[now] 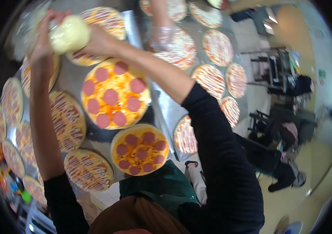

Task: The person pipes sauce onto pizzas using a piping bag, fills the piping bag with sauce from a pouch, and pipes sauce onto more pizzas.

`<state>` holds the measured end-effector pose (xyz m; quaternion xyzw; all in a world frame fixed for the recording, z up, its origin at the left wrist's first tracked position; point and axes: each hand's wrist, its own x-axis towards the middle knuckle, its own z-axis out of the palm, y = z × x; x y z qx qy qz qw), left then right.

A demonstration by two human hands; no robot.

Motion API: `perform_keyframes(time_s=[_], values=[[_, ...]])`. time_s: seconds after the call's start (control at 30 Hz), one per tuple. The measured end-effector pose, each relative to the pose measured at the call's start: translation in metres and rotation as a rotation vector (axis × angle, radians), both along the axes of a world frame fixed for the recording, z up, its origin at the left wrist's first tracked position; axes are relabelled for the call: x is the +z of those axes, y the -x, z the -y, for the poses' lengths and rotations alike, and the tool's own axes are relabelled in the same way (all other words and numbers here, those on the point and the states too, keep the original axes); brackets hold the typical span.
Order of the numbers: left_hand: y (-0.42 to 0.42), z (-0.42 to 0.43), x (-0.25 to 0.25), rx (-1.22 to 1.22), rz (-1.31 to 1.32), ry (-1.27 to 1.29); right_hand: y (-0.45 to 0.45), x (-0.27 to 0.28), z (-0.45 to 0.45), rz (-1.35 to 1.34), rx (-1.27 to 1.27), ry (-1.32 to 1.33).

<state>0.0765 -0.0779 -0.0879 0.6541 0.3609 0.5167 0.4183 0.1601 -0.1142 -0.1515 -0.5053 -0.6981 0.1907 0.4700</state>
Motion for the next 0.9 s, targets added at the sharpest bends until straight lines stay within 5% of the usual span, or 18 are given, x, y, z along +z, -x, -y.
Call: perform_keyframes(time_s=[0.13,0.27,0.4,0.47,0.5,0.57,0.67,0.9], values=[[0.028,0.011,0.039,-0.229,0.328,0.323,0.010,0.037,0.033,-0.116,0.043,0.222],[0.030,0.023,0.053,-0.319,0.277,0.295,0.011,0.066,0.063,-0.262,0.010,0.200],[0.033,0.045,0.040,-0.178,-0.316,-0.638,0.002,0.101,0.089,-0.314,0.000,0.571],[0.016,0.056,0.027,-0.413,0.012,-0.316,0.006,0.092,0.093,-0.326,-0.022,0.419],[0.014,0.081,0.053,-0.473,0.199,0.134,0.007,0.084,0.093,-0.320,-0.028,0.349],[0.021,0.049,0.036,-0.370,-0.019,-0.440,0.008,0.068,0.092,-0.301,-0.042,0.210],[0.039,0.050,0.052,-0.709,0.124,0.108,0.010,0.050,0.078,-0.264,-0.063,0.115],[0.061,0.035,0.027,-0.402,0.021,-0.188,0.029,0.038,0.039,-0.386,0.070,0.152]])
